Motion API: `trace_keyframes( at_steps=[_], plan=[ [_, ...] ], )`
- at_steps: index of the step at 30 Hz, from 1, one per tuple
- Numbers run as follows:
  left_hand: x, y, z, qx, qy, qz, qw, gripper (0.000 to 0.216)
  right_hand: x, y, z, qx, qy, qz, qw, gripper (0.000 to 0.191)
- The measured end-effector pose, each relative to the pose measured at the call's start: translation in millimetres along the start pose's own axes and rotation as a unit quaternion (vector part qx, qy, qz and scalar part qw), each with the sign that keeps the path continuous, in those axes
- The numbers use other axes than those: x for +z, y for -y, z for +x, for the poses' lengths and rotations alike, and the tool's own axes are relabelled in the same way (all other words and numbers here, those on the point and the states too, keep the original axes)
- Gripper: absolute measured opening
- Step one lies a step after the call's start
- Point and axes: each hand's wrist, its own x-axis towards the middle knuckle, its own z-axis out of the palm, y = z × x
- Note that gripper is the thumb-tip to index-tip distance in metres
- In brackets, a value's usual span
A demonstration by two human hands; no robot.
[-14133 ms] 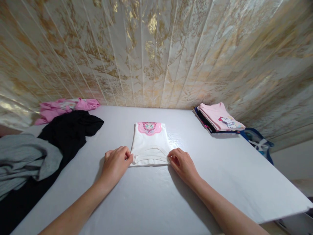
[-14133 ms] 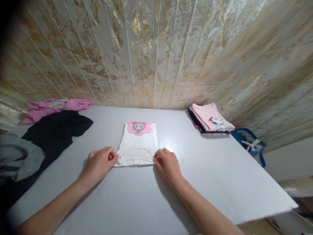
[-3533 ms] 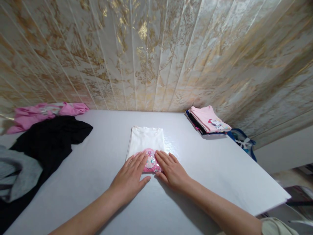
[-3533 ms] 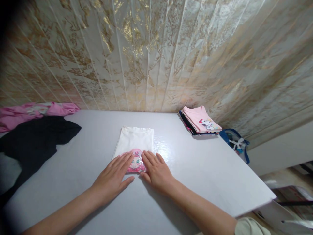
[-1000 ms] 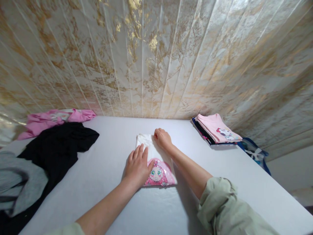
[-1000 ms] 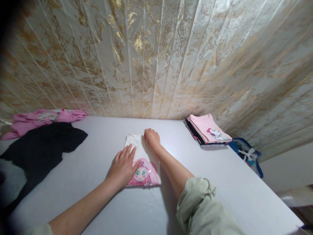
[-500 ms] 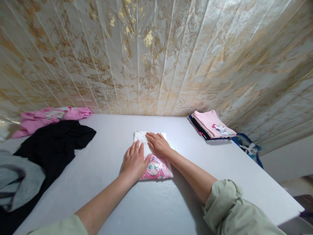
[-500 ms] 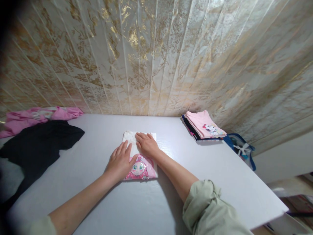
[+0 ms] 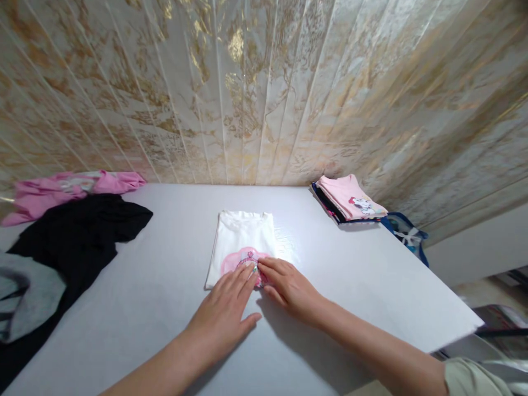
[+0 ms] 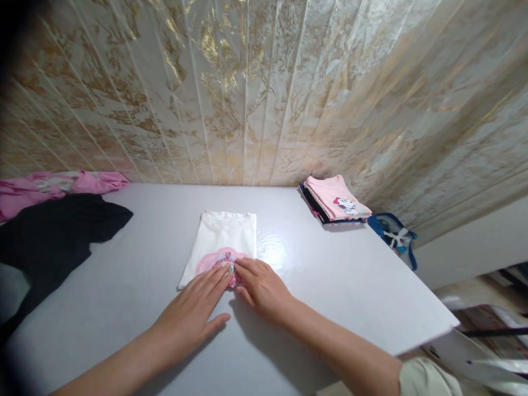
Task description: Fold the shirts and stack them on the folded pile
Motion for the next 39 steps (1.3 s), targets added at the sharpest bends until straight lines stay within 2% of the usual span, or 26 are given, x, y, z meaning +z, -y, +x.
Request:
trace_keyframes(
  at_steps=[3,6,11,16,22,32,39],
  plan=[
    [10,1,-8,0.017,-0.022,0.022,0.999,0.071,5,5,-25,0.014,0.023,-0.029,0.999,0.059],
    [8,5,-7,0.027,-0.027,0.029,0.999,0.067,7,2,-35,0.034,0.031,-0.056,0.997,0.060],
    [-3,8,2,0.013,-0.042,-0.021,0.999,0.048,4,-3,-27,0.044,-0.010,-0.042,0.998,0.048],
    [-6,-2,21,-0.008,-0.083,-0.042,0.996,0.030,4,-3,-13,0.046,-0.052,-0.012,0.997,0.033],
    [-9,-11,41,-0.008,-0.065,-0.044,0.997,0.007,8,-5,-12,0.066,-0.077,0.018,0.995,0.026],
    [-7,-7,53,-0.060,-0.085,-0.157,0.982,0.019,11,-4,-12,0.079,-0.094,0.040,0.992,0.026],
    [-13,9,50,-0.021,-0.064,-0.275,0.959,0.013,8,-2,-14,0.082,-0.096,0.053,0.991,0.026]
  ],
)
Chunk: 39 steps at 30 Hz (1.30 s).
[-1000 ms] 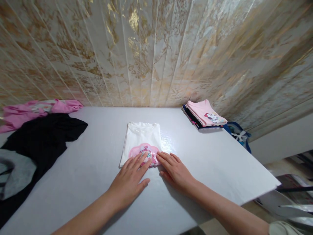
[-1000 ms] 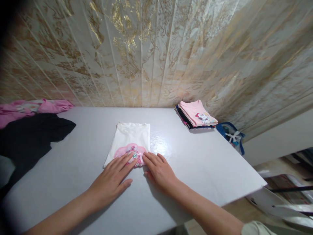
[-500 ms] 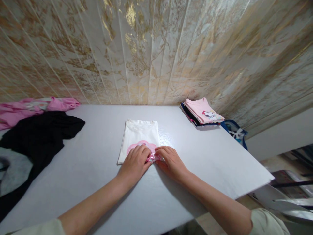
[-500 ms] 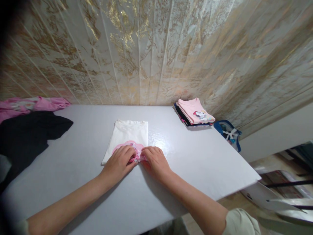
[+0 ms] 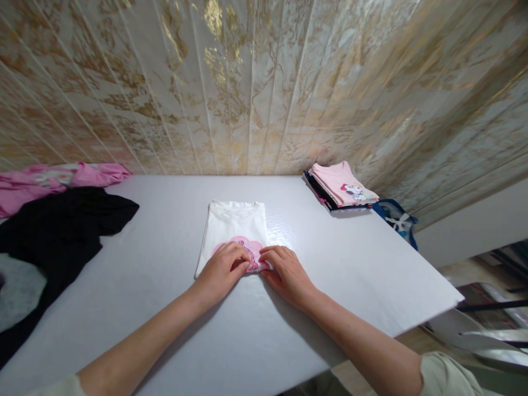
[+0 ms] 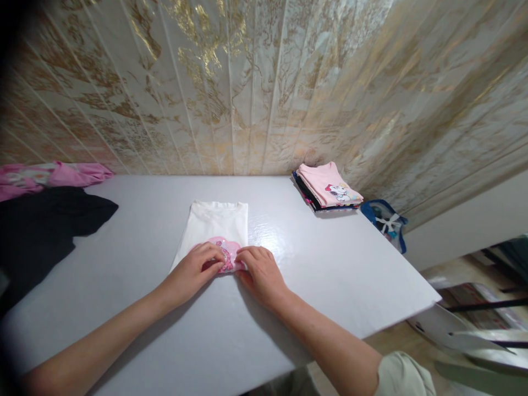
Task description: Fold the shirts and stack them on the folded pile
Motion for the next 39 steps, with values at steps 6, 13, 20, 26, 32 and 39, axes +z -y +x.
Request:
trace_keyframes(
  at_steps=[6,13,20,26,32,39],
  plan=[
    [-2,-4,-14,0.042,0.007,0.071,0.997,0.011,-2,2,0,-0.004,-0.003,0.009,1.000,0.018],
    [-19,12,-4,-0.009,-0.050,0.238,0.970,0.046,-9,4,2,-0.026,-0.001,0.016,1.000,0.016],
    [-42,53,45,-0.115,-0.041,0.335,0.934,0.057,-10,-9,64,0.000,0.003,-0.072,0.997,0.041],
    [-27,66,53,-0.172,-0.027,0.336,0.926,0.063,22,-36,113,0.080,0.036,-0.138,0.986,0.057],
    [-24,66,51,-0.180,-0.036,0.339,0.923,0.066,34,-44,110,0.096,0.050,-0.136,0.985,0.062],
    [-46,76,46,-0.197,-0.134,0.118,0.964,0.050,19,-52,103,0.081,-0.004,-0.069,0.994,0.055]
  ],
)
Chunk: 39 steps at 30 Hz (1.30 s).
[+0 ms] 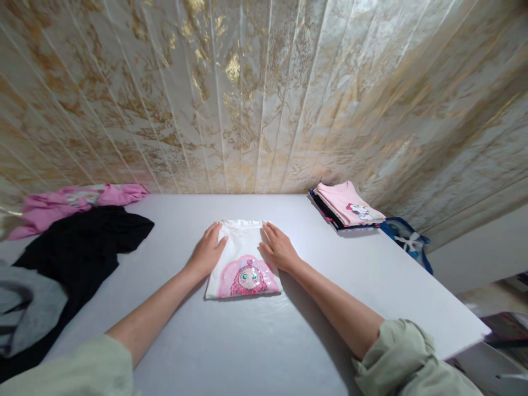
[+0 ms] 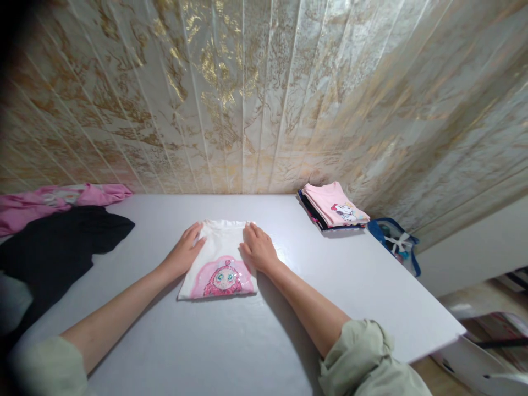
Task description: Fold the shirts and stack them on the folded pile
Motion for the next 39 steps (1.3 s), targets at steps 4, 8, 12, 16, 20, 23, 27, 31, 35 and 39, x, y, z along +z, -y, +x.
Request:
trace_keyframes(
  at_steps=[4,8,12,16,20,23,27,31,35,39],
  plan=[
    [-33,5,-18,-0.178,0.022,-0.229,0.957,0.043,-18,-17,-19,0.081,-0.041,0.151,0.984,0.045],
    [-57,-12,-37,-0.251,0.103,-0.343,0.900,0.039,-33,-10,-33,0.194,0.043,0.295,0.935,0.036],
    [-57,-29,-38,-0.276,0.113,-0.349,0.888,0.039,-38,10,-32,0.288,0.075,0.383,0.875,0.031],
    [-45,-26,-32,-0.290,0.073,-0.358,0.885,0.037,-43,17,-30,0.322,0.079,0.401,0.854,0.025],
    [-34,-20,-32,-0.272,0.067,-0.350,0.894,0.036,-51,18,-32,0.333,0.108,0.419,0.838,0.015],
    [-29,-19,-34,-0.249,0.104,-0.309,0.912,0.032,-54,19,-31,0.333,0.141,0.416,0.834,0.012],
    [-26,-17,-37,-0.226,0.132,-0.284,0.923,0.029,-51,19,-29,0.337,0.172,0.388,0.840,0.019],
    [-26,-16,-42,-0.231,0.144,-0.283,0.920,0.027,-43,16,-29,0.301,0.186,0.345,0.869,0.024],
    [-30,-26,-53,-0.261,0.166,-0.310,0.899,0.029,-33,14,-28,0.267,0.123,0.272,0.916,0.015],
    [-30,-44,-63,-0.265,0.210,-0.340,0.878,0.031,-32,18,-29,0.240,0.083,0.179,0.950,0.038]
  ],
)
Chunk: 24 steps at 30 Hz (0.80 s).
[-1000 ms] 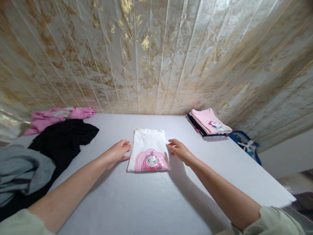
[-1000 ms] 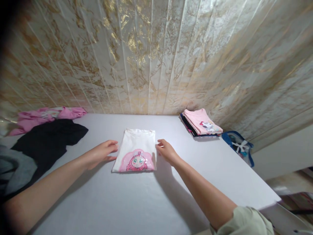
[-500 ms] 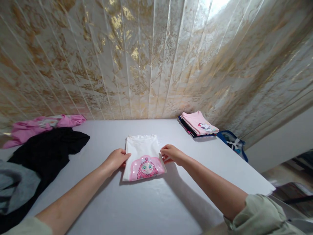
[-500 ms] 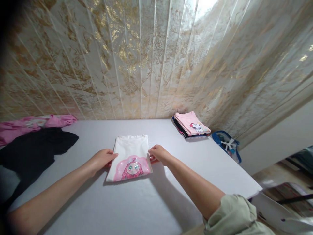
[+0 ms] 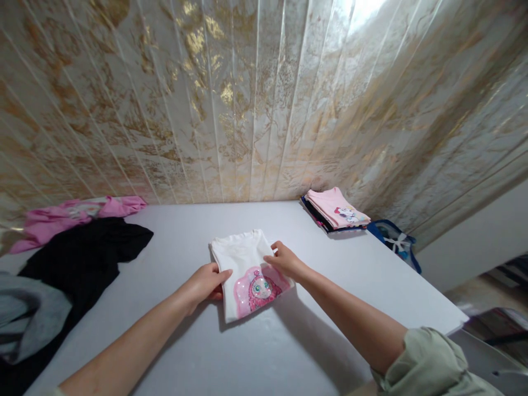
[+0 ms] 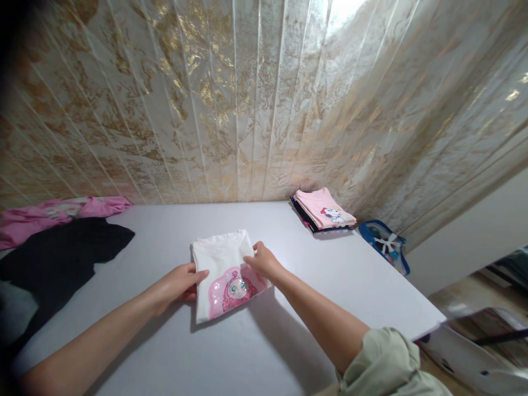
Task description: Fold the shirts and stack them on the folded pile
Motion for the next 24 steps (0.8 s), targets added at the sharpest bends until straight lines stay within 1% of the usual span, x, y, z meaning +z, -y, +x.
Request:
trace_keyframes(
  at_steps=[1,2,3,4,7,8,9,10,13,15,17,19,22,24],
  plan=[
    [4,-1,-3,-0.002,0.009,-0.007,1.000,0.032,-1,3,-3,-0.013,-0.001,-0.026,1.000,0.053],
    [8,-3,-5,-0.004,0.017,-0.016,1.000,0.032,-2,6,-6,-0.032,-0.001,-0.056,0.998,0.063],
    [13,-4,-7,-0.004,0.023,-0.024,0.999,0.031,-3,10,-10,-0.055,-0.001,-0.088,0.995,0.067],
    [17,-6,-9,-0.004,0.030,-0.032,0.999,0.030,-5,14,-14,-0.076,0.000,-0.118,0.990,0.062],
    [28,-14,-15,0.010,0.052,-0.057,0.997,0.028,-10,29,-24,-0.118,0.015,-0.180,0.976,0.026],
    [31,-17,-17,0.014,0.062,-0.065,0.996,0.028,-12,34,-27,-0.124,0.020,-0.194,0.973,0.020],
    [34,-21,-18,0.019,0.073,-0.071,0.995,0.030,-14,40,-30,-0.127,0.024,-0.205,0.970,0.021],
    [37,-24,-20,0.024,0.085,-0.076,0.993,0.031,-16,45,-33,-0.128,0.028,-0.212,0.968,0.026],
    [45,-29,-21,0.031,0.113,-0.094,0.989,0.034,-25,61,-44,-0.133,0.052,-0.224,0.964,0.049],
    [50,-31,-19,0.030,0.124,-0.112,0.986,0.033,-33,68,-52,-0.145,0.078,-0.232,0.959,0.058],
    [54,-31,-16,0.030,0.131,-0.123,0.983,0.031,-41,71,-59,-0.160,0.092,-0.239,0.953,0.057],
    [58,-30,-13,0.034,0.137,-0.129,0.982,0.028,-45,68,-65,-0.176,0.085,-0.250,0.948,0.052],
    [67,-31,-10,0.056,0.153,-0.134,0.977,0.031,-45,58,-68,-0.187,0.042,-0.281,0.940,0.042],
    [73,-31,-6,0.086,0.174,-0.116,0.974,0.037,-45,51,-67,-0.166,0.009,-0.288,0.943,0.032]
  ],
)
